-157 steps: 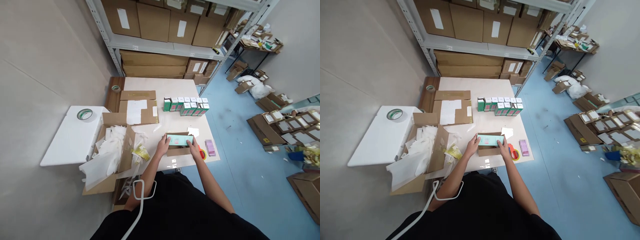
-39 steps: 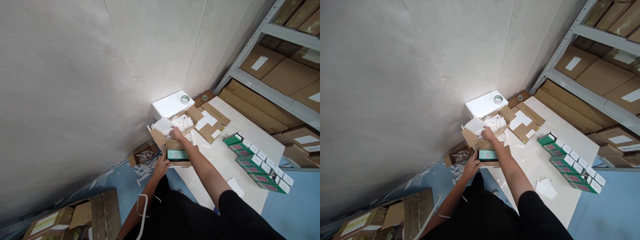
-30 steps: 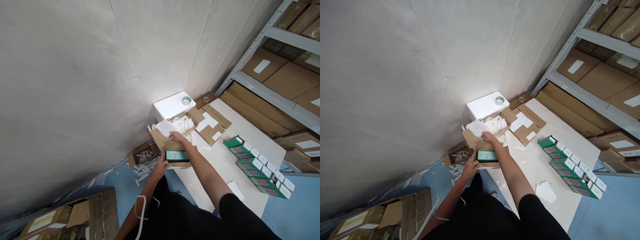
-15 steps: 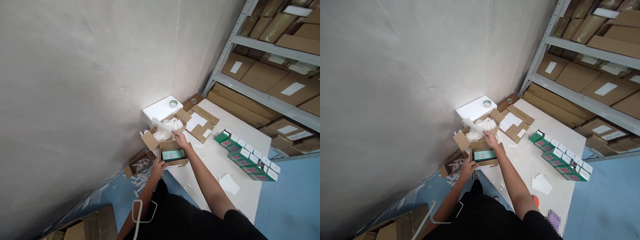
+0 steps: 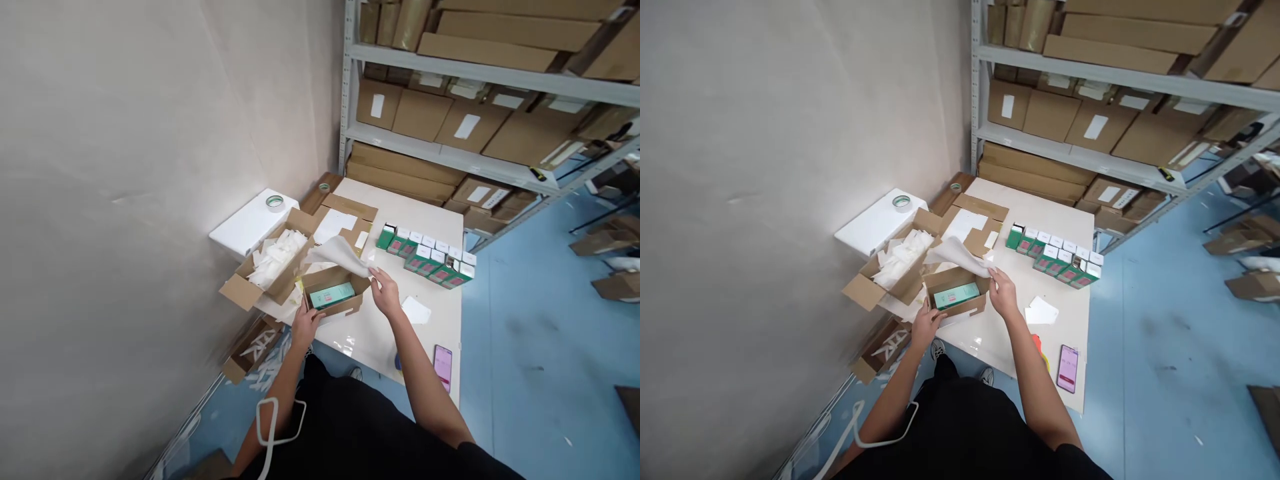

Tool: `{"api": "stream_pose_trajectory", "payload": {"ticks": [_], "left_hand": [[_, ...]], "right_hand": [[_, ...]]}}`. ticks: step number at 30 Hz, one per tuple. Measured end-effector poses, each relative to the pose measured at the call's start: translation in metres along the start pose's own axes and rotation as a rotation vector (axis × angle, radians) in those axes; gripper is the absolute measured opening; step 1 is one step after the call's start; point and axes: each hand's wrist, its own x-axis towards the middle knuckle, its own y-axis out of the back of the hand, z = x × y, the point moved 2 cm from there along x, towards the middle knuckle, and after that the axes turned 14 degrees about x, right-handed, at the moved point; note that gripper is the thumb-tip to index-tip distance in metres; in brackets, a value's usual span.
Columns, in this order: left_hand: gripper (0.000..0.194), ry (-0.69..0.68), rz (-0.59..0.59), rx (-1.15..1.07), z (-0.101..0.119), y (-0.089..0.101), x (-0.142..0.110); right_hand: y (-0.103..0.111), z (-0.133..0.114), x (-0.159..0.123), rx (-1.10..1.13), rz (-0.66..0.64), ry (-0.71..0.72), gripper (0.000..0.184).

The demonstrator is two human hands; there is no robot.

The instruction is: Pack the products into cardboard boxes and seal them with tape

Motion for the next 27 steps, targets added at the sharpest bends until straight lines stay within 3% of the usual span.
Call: {"api": "stream_pose_trajectory", "payload": {"ticks": [4,8,12,18,23,27], "left_hand": [[0.027,-0.061,-0.024,0.017,0.029,-0.014,0.01],[0.027,-0.14,-0.07,0.032,0.053,-0.026,0.021],[0.027,-0.239,-0.127,0.028,0.068,-0.035,0.035],[0.025,-0.403,-0.211,-0.016,0.071,-0.044,0.058],[0.023,-0.479,-0.244,-0.073,0.061,-0.054,0.07],[0.024,-0.481,-0.271,-0.068,0.048,-0.064,0.079]], "right_hand": [[0.057,-0.002,-0.022,-0.078,0.117,0.0,0.031],[0.069,0.006,-0.037,-0.072,0.016,-0.101,0.029],[0.043,0.031,-0.046,-0.031,-0.138,-0.302,0.022],[-0.002,0.072,-0.042,-0.12,-0.098,-0.595,0.012],[-0.029,0.087,-0.036,-0.401,-0.164,-0.729,0.057],[-0.047,0.097,-0.037,-0.556,-0.155,-0.77,0.063]]}}
